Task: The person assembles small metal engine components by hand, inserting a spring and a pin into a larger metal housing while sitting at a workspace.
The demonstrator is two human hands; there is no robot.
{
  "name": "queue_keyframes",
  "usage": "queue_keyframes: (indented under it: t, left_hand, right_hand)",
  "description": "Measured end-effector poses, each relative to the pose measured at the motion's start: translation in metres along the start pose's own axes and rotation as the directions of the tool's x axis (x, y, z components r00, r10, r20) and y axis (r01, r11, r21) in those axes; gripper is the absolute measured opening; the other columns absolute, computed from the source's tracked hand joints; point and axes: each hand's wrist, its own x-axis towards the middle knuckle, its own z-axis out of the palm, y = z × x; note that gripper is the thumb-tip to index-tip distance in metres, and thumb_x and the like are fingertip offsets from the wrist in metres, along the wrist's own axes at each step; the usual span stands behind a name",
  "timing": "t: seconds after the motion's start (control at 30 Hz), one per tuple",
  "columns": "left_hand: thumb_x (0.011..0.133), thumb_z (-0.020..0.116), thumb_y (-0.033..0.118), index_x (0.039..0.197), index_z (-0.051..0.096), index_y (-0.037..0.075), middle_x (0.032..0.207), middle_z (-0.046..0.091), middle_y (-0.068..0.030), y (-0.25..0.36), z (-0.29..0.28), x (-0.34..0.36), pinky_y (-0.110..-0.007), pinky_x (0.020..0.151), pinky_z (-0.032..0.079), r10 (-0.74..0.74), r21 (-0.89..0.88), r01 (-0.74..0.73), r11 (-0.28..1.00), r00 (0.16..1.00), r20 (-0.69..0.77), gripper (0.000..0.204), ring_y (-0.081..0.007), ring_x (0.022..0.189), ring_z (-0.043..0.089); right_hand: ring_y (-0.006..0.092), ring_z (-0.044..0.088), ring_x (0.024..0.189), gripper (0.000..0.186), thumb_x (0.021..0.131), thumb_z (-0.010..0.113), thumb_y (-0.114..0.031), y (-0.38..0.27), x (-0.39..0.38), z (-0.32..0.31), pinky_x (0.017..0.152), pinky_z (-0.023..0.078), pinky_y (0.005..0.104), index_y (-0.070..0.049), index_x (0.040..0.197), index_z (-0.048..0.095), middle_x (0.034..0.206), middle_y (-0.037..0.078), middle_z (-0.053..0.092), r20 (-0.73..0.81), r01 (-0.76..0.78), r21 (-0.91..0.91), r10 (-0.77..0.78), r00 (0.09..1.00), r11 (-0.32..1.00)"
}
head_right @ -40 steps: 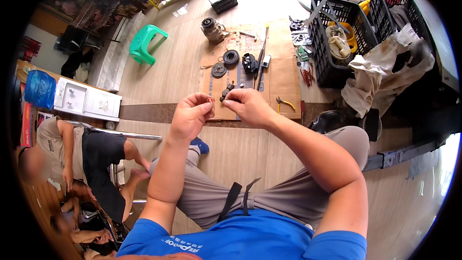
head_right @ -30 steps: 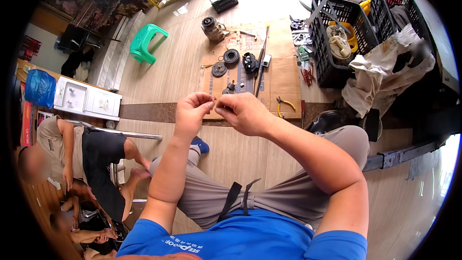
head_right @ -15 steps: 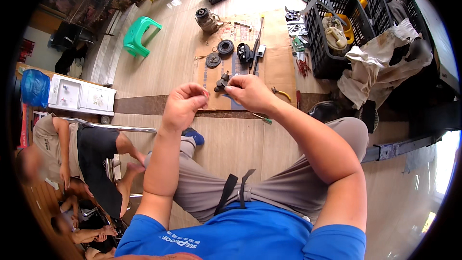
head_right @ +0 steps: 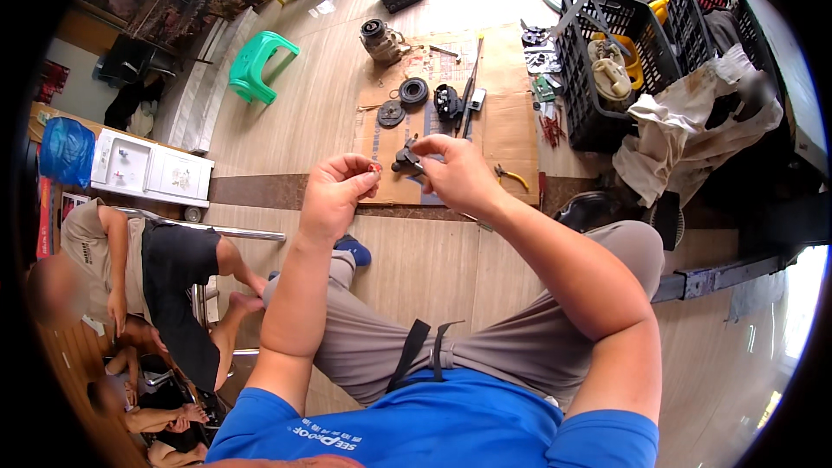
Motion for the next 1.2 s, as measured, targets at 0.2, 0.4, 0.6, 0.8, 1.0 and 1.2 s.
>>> queue_keyframes:
  t: [0.2, 0.4, 0.6, 0.8, 1.0, 1.2]
  left_hand:
    - [0.086, 0.065, 0.001, 0.097, 0.065, -0.002, 0.086, 0.067, -0.0049, 0.000, 0.010, -0.005, -0.021, 0.066, 0.048, -0.033, -0.014, 0.033, 0.999, 0.999, 0.016, 0.011, -0.0080, 0.074, 0.060]
    - [0.086, 0.066, 0.002, 0.097, 0.064, 0.000, 0.087, 0.068, -0.0051, -0.001, 0.012, -0.004, -0.021, 0.066, 0.048, -0.082, -0.100, 0.083, 0.992, 0.996, 0.020, 0.011, -0.0085, 0.074, 0.060]
    - [0.085, 0.066, 0.002, 0.097, 0.064, 0.000, 0.087, 0.068, -0.0045, -0.002, 0.010, -0.003, -0.021, 0.065, 0.049, -0.091, -0.133, 0.089, 0.987, 0.996, -0.015, 0.012, -0.0091, 0.073, 0.061]
    - [0.085, 0.067, 0.001, 0.096, 0.065, 0.000, 0.085, 0.067, -0.0041, -0.005, 0.010, -0.001, -0.021, 0.063, 0.048, -0.086, -0.097, 0.081, 0.992, 0.995, -0.050, 0.012, -0.0083, 0.070, 0.060]
    - [0.082, 0.067, -0.002, 0.097, 0.065, -0.002, 0.086, 0.067, -0.0035, -0.001, 0.017, -0.006, -0.020, 0.066, 0.048, -0.117, 0.231, 0.105, 0.967, 0.992, 0.039, 0.014, -0.0071, 0.075, 0.061]
    - [0.081, 0.068, -0.002, 0.095, 0.065, -0.002, 0.085, 0.067, -0.0035, 0.008, 0.016, -0.008, -0.022, 0.066, 0.049, -0.238, 0.199, 0.194, 0.961, 0.944, 0.227, 0.015, -0.0084, 0.075, 0.061]
  right_hand:
    - [0.0095, 0.062, 0.070, 0.030, 0.091, 0.052, -0.004, -0.012, -0.011, 0.017, 0.058, 0.050, 0.0237, 0.003, 0.120, 0.057, 0.094, 0.009, 0.065, 0.245, -0.059, 0.308, -0.020, 0.969, 0.950]
    - [0.0090, 0.060, 0.070, 0.019, 0.090, 0.058, -0.007, 0.006, -0.004, 0.016, 0.059, 0.050, 0.0238, 0.004, 0.105, 0.061, 0.085, 0.006, 0.064, 0.201, 0.083, 0.193, -0.122, 0.972, 0.978]
    - [0.0078, 0.056, 0.063, 0.013, 0.089, 0.062, -0.011, 0.003, -0.008, 0.016, 0.057, 0.047, 0.0258, 0.002, 0.089, 0.064, 0.069, 0.004, 0.062, 0.144, 0.118, 0.010, -0.118, 0.983, 0.993]
    - [0.0175, 0.060, 0.063, 0.012, 0.087, 0.064, -0.012, -0.004, -0.007, 0.012, 0.059, 0.048, 0.0315, 0.000, 0.088, 0.065, 0.071, 0.013, 0.063, 0.125, 0.256, -0.159, -0.238, 0.963, 0.953]
    - [0.0280, 0.062, 0.066, 0.014, 0.086, 0.064, -0.013, -0.014, -0.004, 0.001, 0.063, 0.049, 0.0351, 0.001, 0.088, 0.063, 0.075, 0.018, 0.064, 0.173, 0.350, -0.334, -0.308, 0.935, 0.875]
    - [0.0181, 0.057, 0.061, 0.014, 0.088, 0.062, -0.013, 0.001, 0.006, -0.009, 0.058, 0.046, 0.0312, 0.001, 0.089, 0.063, 0.069, 0.010, 0.060, 0.235, 0.257, -0.269, -0.195, 0.952, 0.928]
